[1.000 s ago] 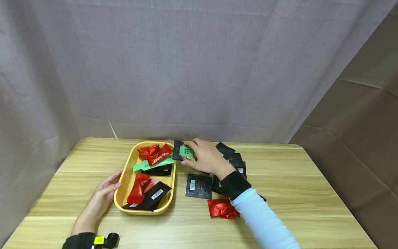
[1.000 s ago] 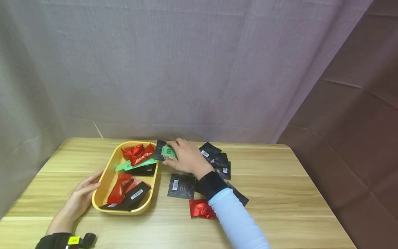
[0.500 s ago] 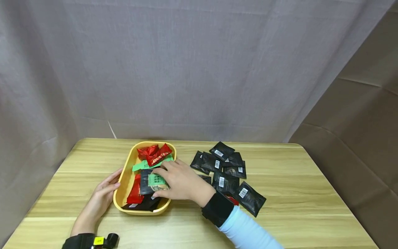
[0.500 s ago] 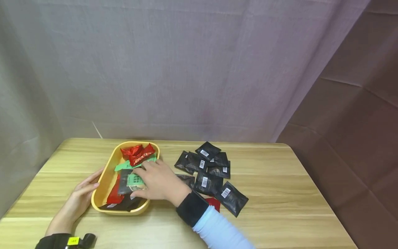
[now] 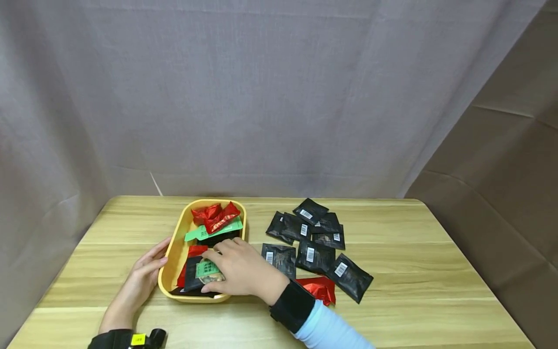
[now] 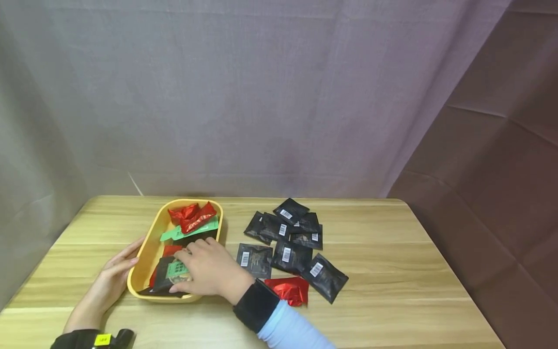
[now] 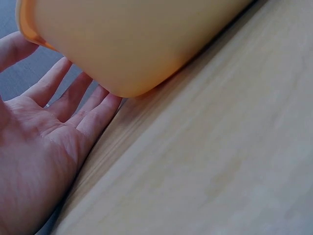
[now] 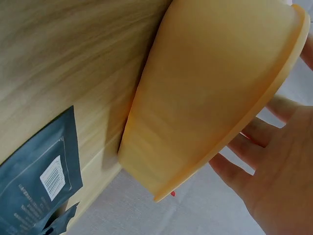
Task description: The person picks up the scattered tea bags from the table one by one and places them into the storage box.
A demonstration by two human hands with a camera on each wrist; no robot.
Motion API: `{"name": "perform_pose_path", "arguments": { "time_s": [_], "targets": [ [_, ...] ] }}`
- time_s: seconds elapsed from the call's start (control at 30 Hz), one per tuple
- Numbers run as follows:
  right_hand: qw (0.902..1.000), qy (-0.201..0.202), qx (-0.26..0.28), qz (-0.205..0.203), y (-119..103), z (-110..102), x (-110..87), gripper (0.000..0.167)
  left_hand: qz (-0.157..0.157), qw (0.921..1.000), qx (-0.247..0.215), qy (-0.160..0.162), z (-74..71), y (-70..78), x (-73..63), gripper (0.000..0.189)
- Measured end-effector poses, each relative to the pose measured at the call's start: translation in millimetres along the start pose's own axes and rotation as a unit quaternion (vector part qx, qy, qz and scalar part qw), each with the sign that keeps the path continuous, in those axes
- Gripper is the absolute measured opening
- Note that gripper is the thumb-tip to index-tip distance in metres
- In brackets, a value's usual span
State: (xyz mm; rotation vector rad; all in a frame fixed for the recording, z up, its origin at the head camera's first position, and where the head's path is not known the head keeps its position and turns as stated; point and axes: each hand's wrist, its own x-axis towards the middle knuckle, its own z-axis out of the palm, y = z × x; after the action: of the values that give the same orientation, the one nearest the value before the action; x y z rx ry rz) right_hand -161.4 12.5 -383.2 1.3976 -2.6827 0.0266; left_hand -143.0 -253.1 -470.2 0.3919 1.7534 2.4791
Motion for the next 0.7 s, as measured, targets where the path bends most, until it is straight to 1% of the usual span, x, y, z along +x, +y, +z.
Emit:
{"name": "perform_pose_path", "arguments": {
  "time_s": [0.2, 0.4, 0.5, 0.6, 0.7],
  "targets": [
    [0.9999, 0.012, 0.009, 0.002, -2, -2, -4.5, 0.065, 0.011, 0.9999, -0.005, -0.011, -0.8, -1.1, -0.4, 0.045],
    [0.9976, 0.028, 0.059, 0.025, -1, -8, -15.8, 0.063, 0.007, 0.9999, -0.003, -0.007, -0.9, -1.8, -0.3, 0.045],
    [0.9958, 0.042, 0.073, 0.037, -1, -11, -24.0, 0.062, 0.008, 1.0000, -0.002, -0.005, -0.8, -2.6, -0.8, 0.044],
    [0.9950, 0.056, 0.067, 0.048, -1, -13, -33.7, 0.060, 0.010, 0.9999, -0.004, -0.005, -1.0, -3.3, -1.3, 0.044],
    [0.9950, 0.062, 0.053, 0.058, -1, -15, -44.1, 0.058, 0.010, 0.9999, -0.004, -0.005, -1.7, -3.5, -1.7, 0.045]
  ]
}}
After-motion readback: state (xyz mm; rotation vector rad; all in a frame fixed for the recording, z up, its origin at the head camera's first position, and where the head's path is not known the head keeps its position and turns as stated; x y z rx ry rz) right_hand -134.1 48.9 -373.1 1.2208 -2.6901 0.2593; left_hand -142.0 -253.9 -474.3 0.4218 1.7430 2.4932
